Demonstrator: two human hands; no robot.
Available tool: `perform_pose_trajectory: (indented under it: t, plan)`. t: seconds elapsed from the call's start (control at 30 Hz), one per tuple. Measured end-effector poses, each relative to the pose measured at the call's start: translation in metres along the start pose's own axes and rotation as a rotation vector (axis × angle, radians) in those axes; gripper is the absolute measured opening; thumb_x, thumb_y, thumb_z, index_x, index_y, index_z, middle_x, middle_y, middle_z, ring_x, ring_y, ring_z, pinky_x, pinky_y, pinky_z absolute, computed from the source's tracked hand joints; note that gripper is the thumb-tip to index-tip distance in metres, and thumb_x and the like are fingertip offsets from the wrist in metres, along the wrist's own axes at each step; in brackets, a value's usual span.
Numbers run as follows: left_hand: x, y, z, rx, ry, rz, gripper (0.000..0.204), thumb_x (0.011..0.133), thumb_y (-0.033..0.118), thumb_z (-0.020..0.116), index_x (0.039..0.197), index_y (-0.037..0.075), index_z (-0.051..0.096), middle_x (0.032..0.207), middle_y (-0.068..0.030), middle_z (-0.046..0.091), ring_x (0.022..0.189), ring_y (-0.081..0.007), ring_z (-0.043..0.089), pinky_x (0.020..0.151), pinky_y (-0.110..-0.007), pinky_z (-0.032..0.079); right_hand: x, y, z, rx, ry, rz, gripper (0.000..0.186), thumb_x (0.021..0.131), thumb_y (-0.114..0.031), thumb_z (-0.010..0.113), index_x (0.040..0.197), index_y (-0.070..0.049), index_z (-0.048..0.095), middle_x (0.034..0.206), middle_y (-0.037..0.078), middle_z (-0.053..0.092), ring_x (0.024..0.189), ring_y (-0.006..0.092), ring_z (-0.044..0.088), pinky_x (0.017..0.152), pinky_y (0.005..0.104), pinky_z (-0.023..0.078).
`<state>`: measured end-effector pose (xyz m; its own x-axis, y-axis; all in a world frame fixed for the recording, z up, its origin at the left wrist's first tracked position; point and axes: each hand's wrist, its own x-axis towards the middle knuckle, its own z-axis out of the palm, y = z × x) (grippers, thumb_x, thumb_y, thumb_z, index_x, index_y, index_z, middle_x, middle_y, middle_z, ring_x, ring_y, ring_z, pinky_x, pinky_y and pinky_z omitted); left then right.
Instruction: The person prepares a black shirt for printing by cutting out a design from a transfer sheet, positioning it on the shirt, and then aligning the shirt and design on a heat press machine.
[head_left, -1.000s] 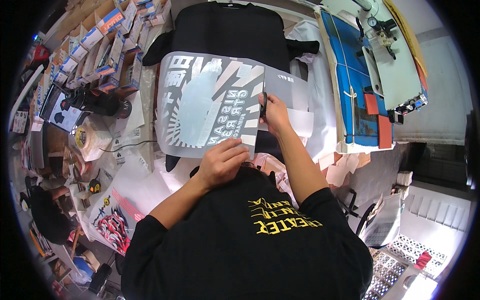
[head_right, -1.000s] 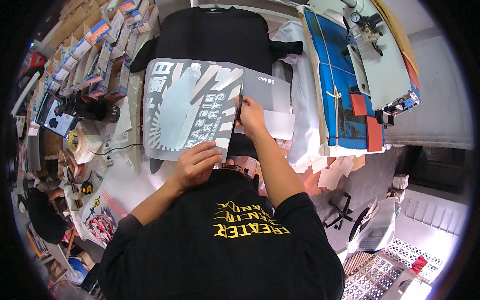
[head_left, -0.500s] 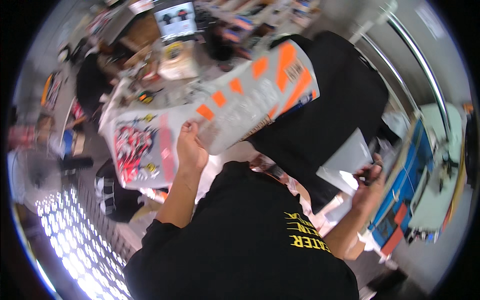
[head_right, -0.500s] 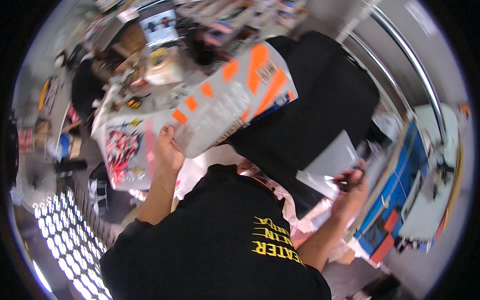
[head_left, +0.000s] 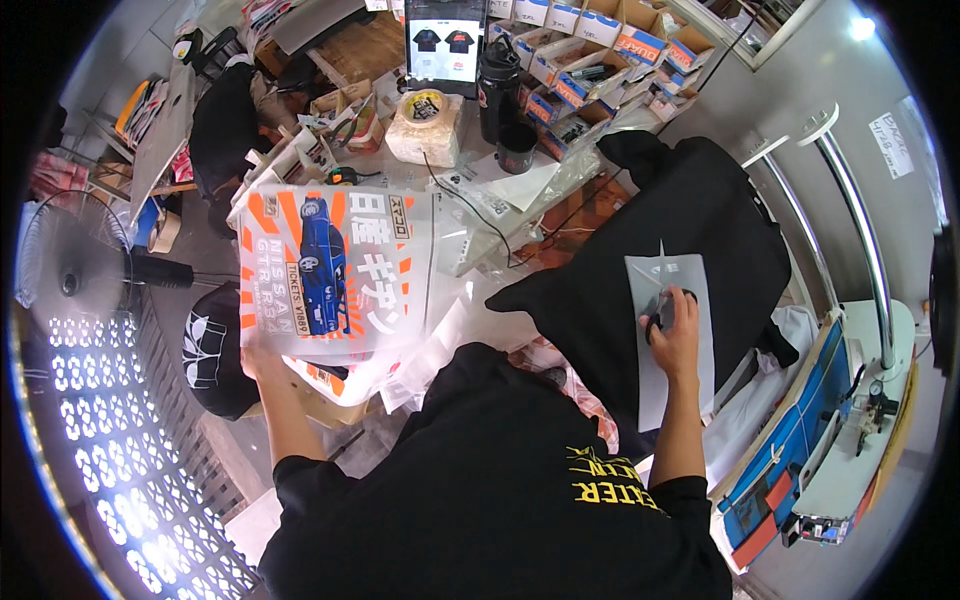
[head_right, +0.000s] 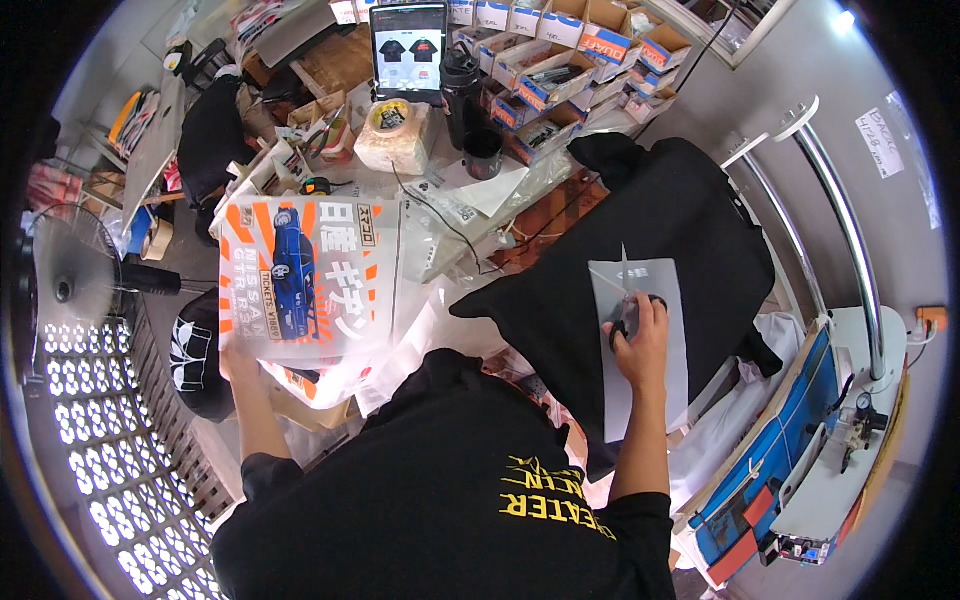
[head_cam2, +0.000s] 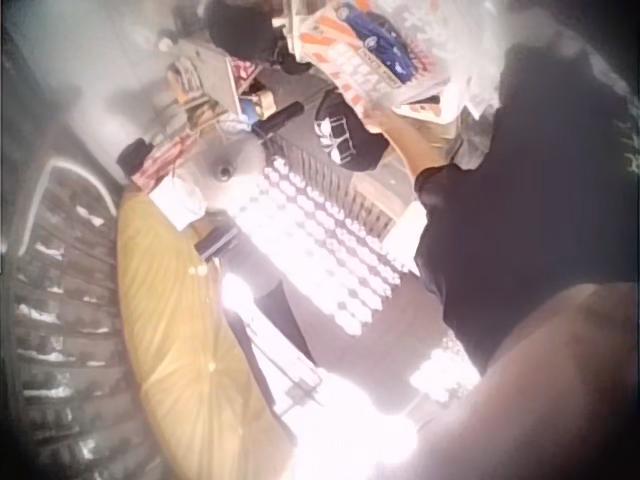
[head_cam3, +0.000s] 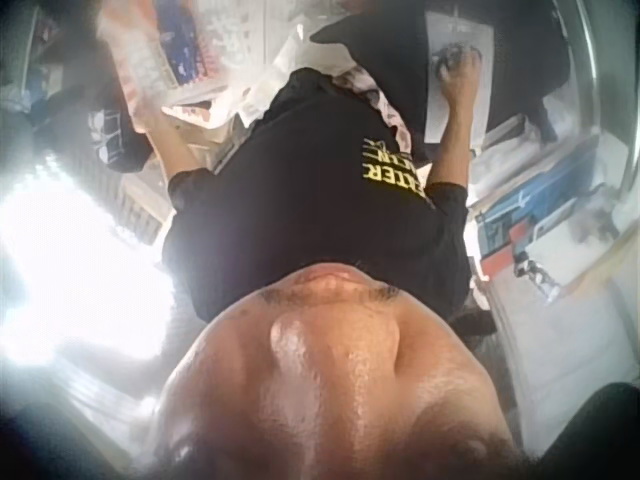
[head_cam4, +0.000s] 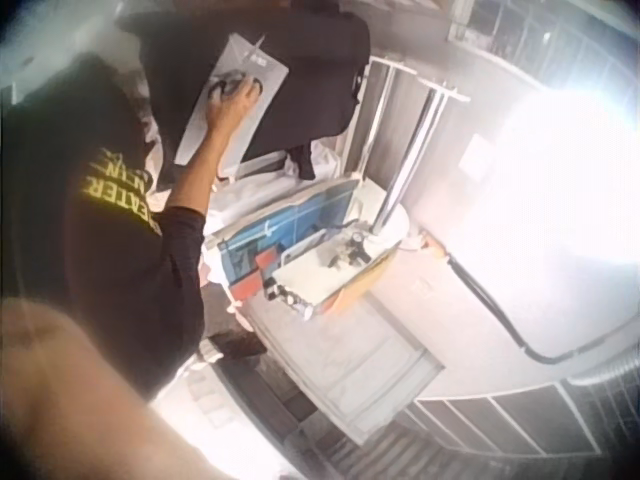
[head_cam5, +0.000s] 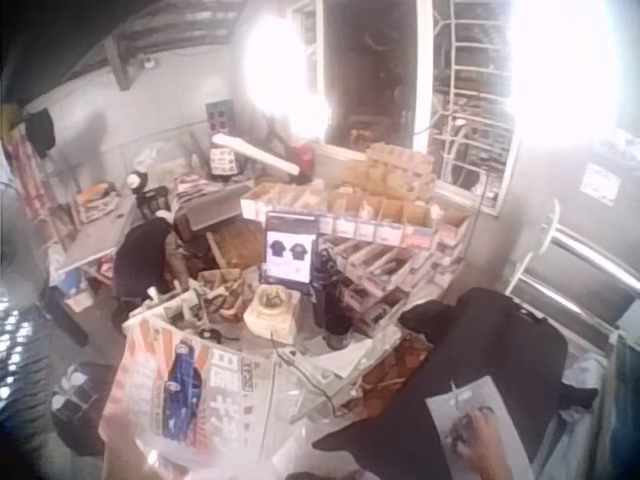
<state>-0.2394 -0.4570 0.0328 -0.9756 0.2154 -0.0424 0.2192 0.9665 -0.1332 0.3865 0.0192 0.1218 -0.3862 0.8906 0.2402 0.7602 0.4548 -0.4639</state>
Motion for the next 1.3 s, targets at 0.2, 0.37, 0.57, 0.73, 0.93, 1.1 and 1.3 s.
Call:
perform_pose_trajectory:
  t: [0.2,0.37,0.57,0.73,0.93,1.1,1.3]
  plan:
    - [-0.028,0.138,-0.097,-0.692,0.86,0.296,0.038,0.088,0.004,0.061,0.125,-0.002,0.056,0.122,-0.0169,0.061,0.12,-0.034,0.055,0.103,-0.041,0.043,-0.036,-0.005,0.005,-0.121,0.119,0.384,0.058,0.078,-0.021,0.075,0.128,-0.001,0.051,0.121,0.024,0.055,0.117,0.0426,0.049,0.097,0.0479,0.041]
    - [-0.135,0.374,-0.099,-0.969,0.154,1.368,0.036,0.076,0.0,0.061,0.113,0.001,0.061,0.117,-0.0136,0.062,0.116,-0.0336,0.055,0.102,-0.045,0.042,-0.006,-0.009,-0.007,0.021,-0.015,0.007,0.064,0.076,-0.016,0.078,0.133,-0.004,0.052,0.118,0.019,0.059,0.113,0.0381,0.054,0.1,0.044,0.042]
    - [-0.252,0.494,-0.113,-0.678,0.072,2.093,0.049,0.084,0.033,0.069,0.123,0.006,0.058,0.13,-0.0143,0.055,0.133,-0.0343,0.043,0.113,-0.063,0.023,-0.04,-0.069,-0.025,0.521,0.181,0.607,0.048,0.088,-0.001,0.067,0.132,-0.003,0.047,0.09,0.011,0.065,0.071,0.0189,0.065,0.062,0.0309,0.053]
    - [-0.287,0.507,-0.118,-0.428,0.112,2.157,0.066,0.085,0.05,0.065,0.133,0.006,0.055,0.137,-0.017,0.052,0.135,-0.0389,0.041,0.11,-0.072,0.016,-0.165,-0.102,0.023,0.977,0.214,0.889,0.036,0.095,-0.005,0.057,0.129,-0.005,0.046,0.086,0.01,0.063,0.06,0.0184,0.063,0.047,0.0309,0.052]
    - [-0.267,0.508,-0.091,-0.837,-0.015,2.236,0.018,0.084,0.014,0.066,0.099,0.004,0.069,0.117,-0.0109,0.065,0.122,-0.0345,0.054,0.113,-0.055,0.032,-0.205,-0.132,0.05,1.262,0.024,0.968,0.048,0.095,-0.024,0.064,0.135,-0.006,0.045,0.098,0.009,0.064,0.082,0.0162,0.064,0.072,0.0286,0.05]
    - [-0.273,0.516,-0.102,-1.068,-0.157,2.159,0.013,0.082,0.003,0.07,0.095,0.002,0.067,0.102,-0.0106,0.067,0.11,-0.0329,0.063,0.105,-0.051,0.045,-0.187,-0.136,0.048,1.281,-0.005,0.947,0.047,0.095,-0.026,0.066,0.133,-0.006,0.047,0.096,0.008,0.063,0.08,0.0149,0.064,0.069,0.027,0.05]
    - [-0.273,0.509,-0.104,-1.1,-0.225,2.114,0.016,0.079,0.001,0.07,0.095,0.004,0.066,0.109,-0.0095,0.066,0.112,-0.0314,0.062,0.104,-0.05,0.045,-0.129,-0.145,0.068,1.306,0.093,0.99,0.046,0.096,-0.029,0.065,0.13,-0.003,0.047,0.088,0.005,0.062,0.071,0.0123,0.063,0.056,0.0267,0.054]
